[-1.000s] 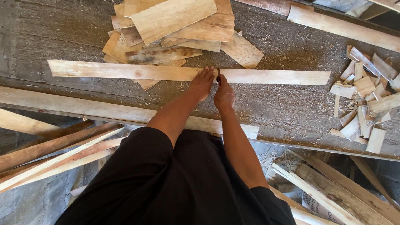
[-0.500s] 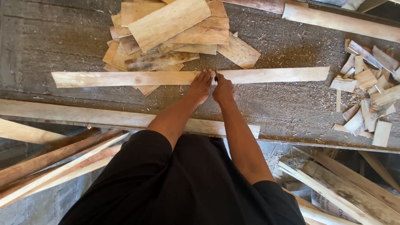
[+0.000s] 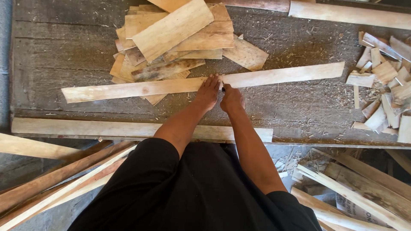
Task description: Splitting thin strips of wood using a utility knife in a workshop environment.
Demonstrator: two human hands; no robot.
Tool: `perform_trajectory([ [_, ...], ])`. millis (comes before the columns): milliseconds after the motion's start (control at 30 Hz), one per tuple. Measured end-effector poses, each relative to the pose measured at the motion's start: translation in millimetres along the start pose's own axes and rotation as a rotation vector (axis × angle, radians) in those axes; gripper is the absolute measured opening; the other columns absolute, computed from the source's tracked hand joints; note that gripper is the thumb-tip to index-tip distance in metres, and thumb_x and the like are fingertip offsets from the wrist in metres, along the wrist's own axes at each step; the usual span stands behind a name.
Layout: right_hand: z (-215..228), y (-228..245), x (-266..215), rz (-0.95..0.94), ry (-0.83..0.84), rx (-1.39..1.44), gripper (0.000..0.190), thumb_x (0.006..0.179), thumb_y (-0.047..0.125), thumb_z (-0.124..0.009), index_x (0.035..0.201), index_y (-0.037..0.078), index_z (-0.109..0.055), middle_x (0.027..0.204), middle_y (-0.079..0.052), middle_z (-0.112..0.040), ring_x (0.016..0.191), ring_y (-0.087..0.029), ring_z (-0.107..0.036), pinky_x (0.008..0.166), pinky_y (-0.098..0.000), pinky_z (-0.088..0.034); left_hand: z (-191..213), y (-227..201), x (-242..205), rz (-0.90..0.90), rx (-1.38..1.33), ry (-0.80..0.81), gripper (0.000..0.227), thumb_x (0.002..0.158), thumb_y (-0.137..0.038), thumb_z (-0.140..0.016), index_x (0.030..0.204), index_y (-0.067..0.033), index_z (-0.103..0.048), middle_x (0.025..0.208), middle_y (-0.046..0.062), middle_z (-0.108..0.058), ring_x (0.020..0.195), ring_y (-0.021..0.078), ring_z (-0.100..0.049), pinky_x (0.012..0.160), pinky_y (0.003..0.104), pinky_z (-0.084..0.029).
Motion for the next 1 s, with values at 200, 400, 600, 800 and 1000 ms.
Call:
perform_trajectory([
  [200,-4,-3,-11,-0.01,0.012,-0.028,0.055,0.091,0.002,-0.065,0.142,0.021,-0.056,0.119,-0.024,-0.069,0.114,-0.041,-0.068,0.095,-0.0504,-0.057,6,-2,-5,0.011,-0.092,-0.035,0.062,0.104,-0.008,-0.039,0.163,-0.0056,-0.021,0.173,0.012,-0.004,0.16,0.0301,-0.004,0.13,0.043,-0.011],
  [400,-2,0,-22,-0.075,0.082,-0.047,0.059,0.09,0.004,-0.067,0.144,0.021,-0.052,0.118,-0.023,-0.068,0.11,-0.039,-0.069,0.09,-0.0503,-0.059,10,-2,-5,0.015,-0.073,-0.021,0.068,0.098,0.003,-0.038,0.163,-0.0069,-0.019,0.173,0.01,-0.001,0.159,0.0273,-0.001,0.13,0.04,-0.007],
  [600,-17,-16,-18,-0.047,0.053,-0.067,0.061,0.09,-0.003,-0.064,0.146,0.021,-0.053,0.115,-0.025,-0.07,0.11,-0.041,-0.07,0.091,-0.0502,-0.058,13,-4,-5,0.01,-0.059,-0.014,0.069,0.097,0.001,-0.041,0.162,-0.005,-0.02,0.172,0.012,-0.001,0.159,0.0285,-0.002,0.129,0.041,-0.008],
  [800,-13,-9,-34,-0.082,0.05,0.014,0.061,0.09,-0.002,-0.062,0.144,0.024,-0.054,0.115,-0.026,-0.069,0.108,-0.042,-0.07,0.089,-0.0507,-0.059,11,1,-6,0.019,-0.071,0.017,0.069,0.097,0.001,-0.043,0.162,-0.0062,-0.019,0.172,0.01,0.0,0.158,0.0281,-0.002,0.128,0.041,-0.009],
  [1000,-23,-31,-29,-0.019,0.022,-0.032,0.048,0.093,0.004,-0.058,0.137,0.024,-0.058,0.111,-0.028,-0.07,0.107,-0.046,-0.068,0.09,-0.0551,-0.056,-6,4,2,0.004,-0.094,-0.007,0.071,0.098,0.001,-0.046,0.162,-0.0056,-0.016,0.172,0.01,0.001,0.158,0.0288,-0.001,0.128,0.042,-0.01],
])
Point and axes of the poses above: each hand's wrist, its own x-axis towards the middle knuckle, its own z-axis out of the back of the hand, y = z × x, the point moved 6 cm from there along x, towards the middle knuckle
